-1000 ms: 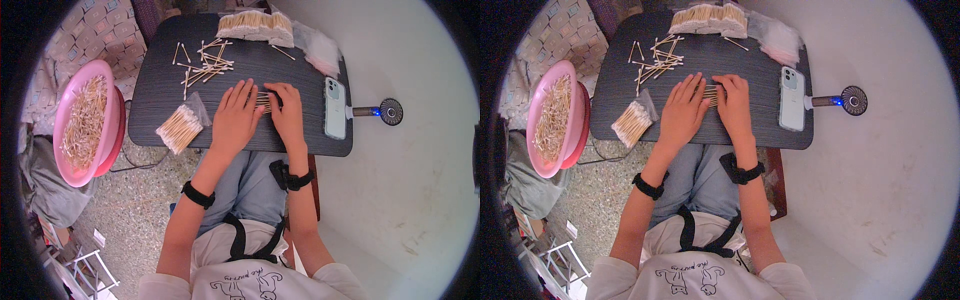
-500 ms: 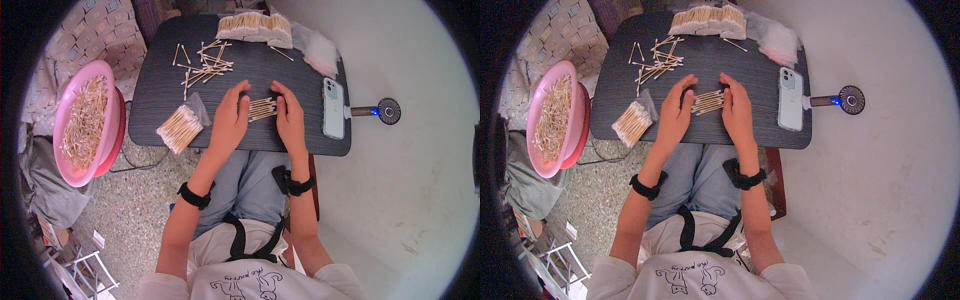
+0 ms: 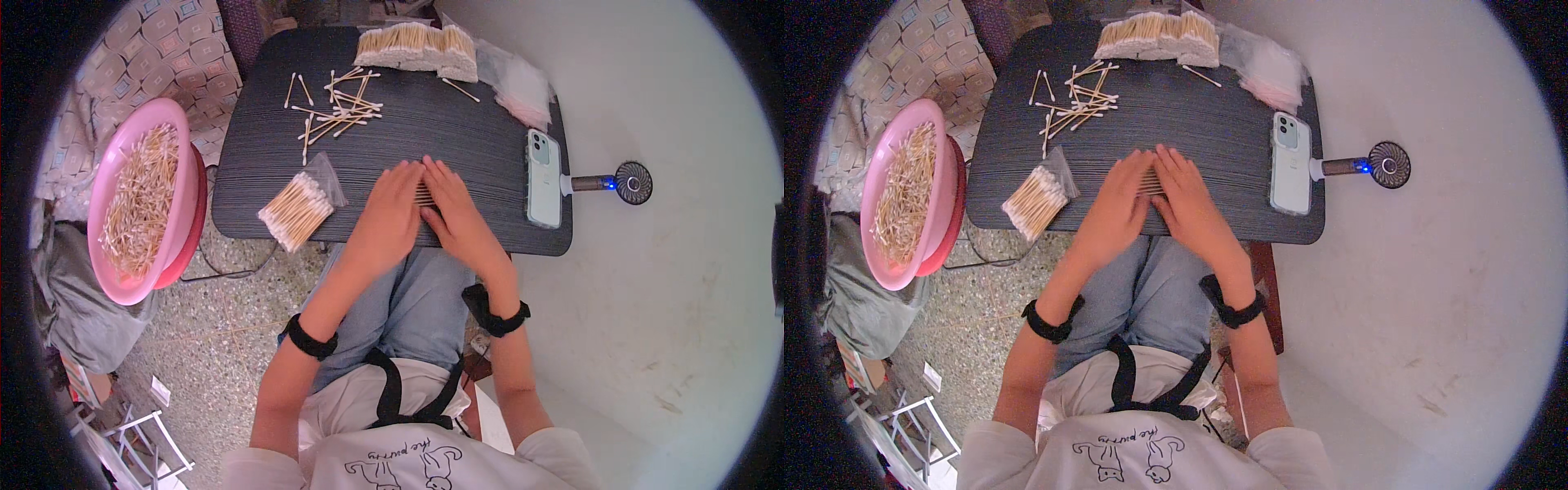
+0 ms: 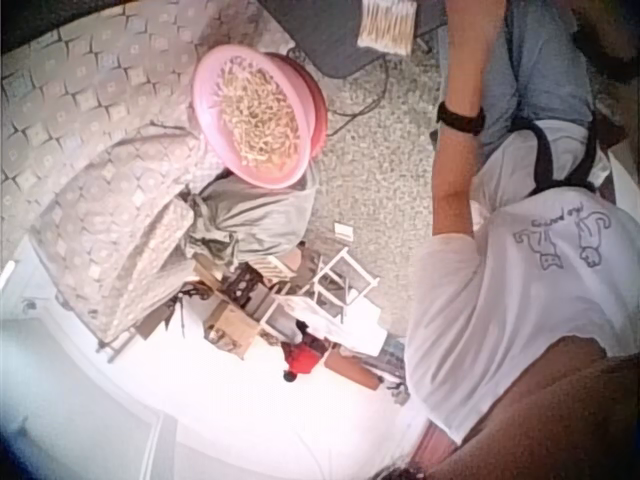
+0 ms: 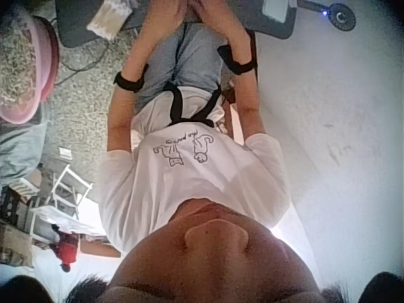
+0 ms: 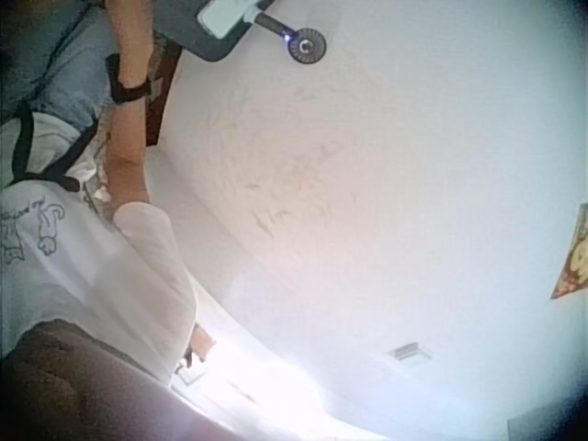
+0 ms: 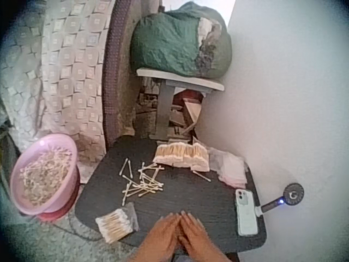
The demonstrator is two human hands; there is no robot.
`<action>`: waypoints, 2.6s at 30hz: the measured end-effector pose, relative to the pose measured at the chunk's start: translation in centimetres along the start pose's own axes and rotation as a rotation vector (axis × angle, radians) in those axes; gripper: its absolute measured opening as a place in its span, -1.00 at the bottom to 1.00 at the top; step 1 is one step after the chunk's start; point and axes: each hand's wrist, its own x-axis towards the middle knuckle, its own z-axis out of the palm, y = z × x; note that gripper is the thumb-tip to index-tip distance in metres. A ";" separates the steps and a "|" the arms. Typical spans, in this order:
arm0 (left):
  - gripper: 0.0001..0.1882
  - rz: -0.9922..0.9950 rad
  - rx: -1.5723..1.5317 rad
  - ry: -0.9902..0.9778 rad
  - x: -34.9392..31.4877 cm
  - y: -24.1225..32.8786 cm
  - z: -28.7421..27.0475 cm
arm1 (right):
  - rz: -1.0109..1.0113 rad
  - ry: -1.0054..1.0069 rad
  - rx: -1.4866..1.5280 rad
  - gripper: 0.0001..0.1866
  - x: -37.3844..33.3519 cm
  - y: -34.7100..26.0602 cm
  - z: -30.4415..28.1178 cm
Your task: Packing cotton swabs into small plastic bags and organizing them on a table.
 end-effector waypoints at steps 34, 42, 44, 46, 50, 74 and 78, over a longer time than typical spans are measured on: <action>-0.86 0.387 0.914 0.024 -0.8 0.5 0.2 | -0.041 -0.148 -0.465 -0.80 -0.9 -1.7 -1.3; -0.86 0.286 0.674 -0.111 -2.4 2.6 -1.9 | 0.046 -0.211 0.006 -0.82 -1.4 -4.5 -3.6; -0.85 0.055 0.620 -0.316 -2.7 3.9 -2.5 | 0.155 -0.338 0.086 -0.76 -1.6 -4.4 -3.9; -0.83 0.041 0.473 -0.340 -3.2 4.0 -3.1 | 0.148 -0.347 0.100 -0.76 -1.9 -4.2 -3.8; -0.78 -0.066 0.024 -0.322 -3.8 4.0 -3.8 | 0.135 -0.352 0.142 -0.74 -2.0 -4.3 -3.9; -0.39 -0.011 0.719 -0.014 -5.0 1.3 -8.5 | 0.399 -0.156 0.158 -0.67 2.6 -5.0 1.3; -0.37 0.087 0.733 -0.113 -5.2 1.4 -9.2 | 0.375 -0.242 0.295 -0.67 1.1 -5.3 0.5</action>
